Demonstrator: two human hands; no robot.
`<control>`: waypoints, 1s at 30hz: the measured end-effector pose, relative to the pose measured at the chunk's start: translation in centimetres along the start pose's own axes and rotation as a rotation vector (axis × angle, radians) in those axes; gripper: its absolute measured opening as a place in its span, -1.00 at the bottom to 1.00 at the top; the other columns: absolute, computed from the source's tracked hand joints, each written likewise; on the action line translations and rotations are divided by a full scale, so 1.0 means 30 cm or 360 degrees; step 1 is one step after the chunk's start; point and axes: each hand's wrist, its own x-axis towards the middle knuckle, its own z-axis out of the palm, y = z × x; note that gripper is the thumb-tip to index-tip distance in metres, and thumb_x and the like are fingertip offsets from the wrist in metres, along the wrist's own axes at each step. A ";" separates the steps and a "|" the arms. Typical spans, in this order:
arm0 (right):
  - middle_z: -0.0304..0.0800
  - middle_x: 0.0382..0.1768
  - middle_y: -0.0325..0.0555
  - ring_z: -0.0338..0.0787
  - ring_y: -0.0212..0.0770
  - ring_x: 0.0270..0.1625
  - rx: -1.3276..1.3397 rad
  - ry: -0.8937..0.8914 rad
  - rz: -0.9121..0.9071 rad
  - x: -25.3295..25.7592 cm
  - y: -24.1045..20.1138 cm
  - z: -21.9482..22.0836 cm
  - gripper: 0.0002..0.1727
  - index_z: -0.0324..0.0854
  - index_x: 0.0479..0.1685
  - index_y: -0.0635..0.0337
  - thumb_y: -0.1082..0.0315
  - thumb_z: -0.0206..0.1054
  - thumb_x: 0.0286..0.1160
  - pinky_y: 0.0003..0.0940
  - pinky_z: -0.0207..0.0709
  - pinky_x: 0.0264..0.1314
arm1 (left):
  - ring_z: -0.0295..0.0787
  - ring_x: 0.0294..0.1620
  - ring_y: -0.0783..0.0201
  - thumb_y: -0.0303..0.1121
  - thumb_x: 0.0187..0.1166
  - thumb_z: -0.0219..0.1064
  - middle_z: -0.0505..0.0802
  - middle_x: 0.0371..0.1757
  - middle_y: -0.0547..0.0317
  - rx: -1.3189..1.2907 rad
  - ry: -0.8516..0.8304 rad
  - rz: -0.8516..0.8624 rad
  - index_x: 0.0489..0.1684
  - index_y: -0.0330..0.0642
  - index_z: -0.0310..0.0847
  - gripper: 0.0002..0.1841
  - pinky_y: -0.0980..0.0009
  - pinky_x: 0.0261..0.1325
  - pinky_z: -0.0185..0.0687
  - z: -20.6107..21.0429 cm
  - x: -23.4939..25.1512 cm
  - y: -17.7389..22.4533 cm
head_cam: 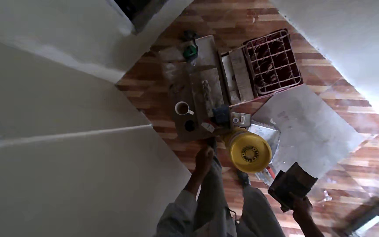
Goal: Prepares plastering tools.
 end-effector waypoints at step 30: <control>0.64 0.35 0.38 0.71 0.26 0.33 0.0390 0.0398 0.0545 -0.230 0.232 0.070 -0.35 0.40 0.58 0.31 0.39 0.47 0.48 0.32 0.56 0.34 | 0.13 0.79 -0.31 -0.40 0.68 0.18 0.06 0.88 -0.27 0.1459 -0.0377 0.0849 0.87 -0.16 0.02 -0.30 -0.15 0.66 0.28 0.040 0.741 0.312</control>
